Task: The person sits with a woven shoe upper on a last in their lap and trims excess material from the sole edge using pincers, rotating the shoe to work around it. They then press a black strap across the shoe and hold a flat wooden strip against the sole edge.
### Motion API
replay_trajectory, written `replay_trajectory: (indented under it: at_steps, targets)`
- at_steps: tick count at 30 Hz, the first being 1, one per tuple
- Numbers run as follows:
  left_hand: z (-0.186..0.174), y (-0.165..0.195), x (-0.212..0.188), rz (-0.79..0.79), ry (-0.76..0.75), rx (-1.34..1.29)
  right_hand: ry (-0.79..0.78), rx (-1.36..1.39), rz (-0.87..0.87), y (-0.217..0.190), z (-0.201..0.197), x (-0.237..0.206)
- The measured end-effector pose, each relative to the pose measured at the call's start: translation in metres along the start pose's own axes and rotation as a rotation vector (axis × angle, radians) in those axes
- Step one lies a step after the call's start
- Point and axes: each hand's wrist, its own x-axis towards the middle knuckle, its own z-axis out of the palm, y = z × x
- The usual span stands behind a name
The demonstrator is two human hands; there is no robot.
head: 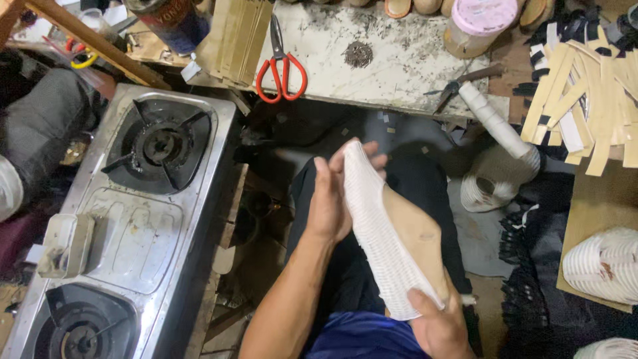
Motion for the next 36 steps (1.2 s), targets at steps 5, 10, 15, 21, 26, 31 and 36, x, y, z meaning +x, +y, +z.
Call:
replay_trajectory:
  at_steps: [5, 10, 15, 21, 26, 31, 36]
  targets:
    - [-0.02, -0.013, -0.002, -0.053, -0.114, -0.034, -0.047, -1.049, -0.354, -0.013, 0.018, -0.005]
    - [-0.055, -0.035, 0.004, -0.057, -0.056, -0.248, -0.353, -0.922, -0.431, -0.044, 0.029, 0.004]
    - [-0.068, -0.053, 0.005, -0.245, 0.24, -0.366, -0.482, -1.154, -0.548, -0.071, 0.019, 0.018]
    - [-0.063, -0.066, -0.017, -0.505, 0.193, -0.206, -0.465, -1.33, -1.034, -0.082, 0.026, 0.039]
    - [-0.035, -0.06, -0.048, -0.3, 0.225, 0.515, -0.496, -1.189, -0.996, -0.101, 0.033, 0.043]
    - [0.004, -0.014, -0.088, 0.187, -0.448, 0.975, -0.304, -1.319, -0.642, -0.104, 0.031, 0.047]
    - [0.018, 0.001, -0.088, 0.3, -0.519, 1.307, -0.249, -1.375, -0.273, -0.09, 0.026, 0.061]
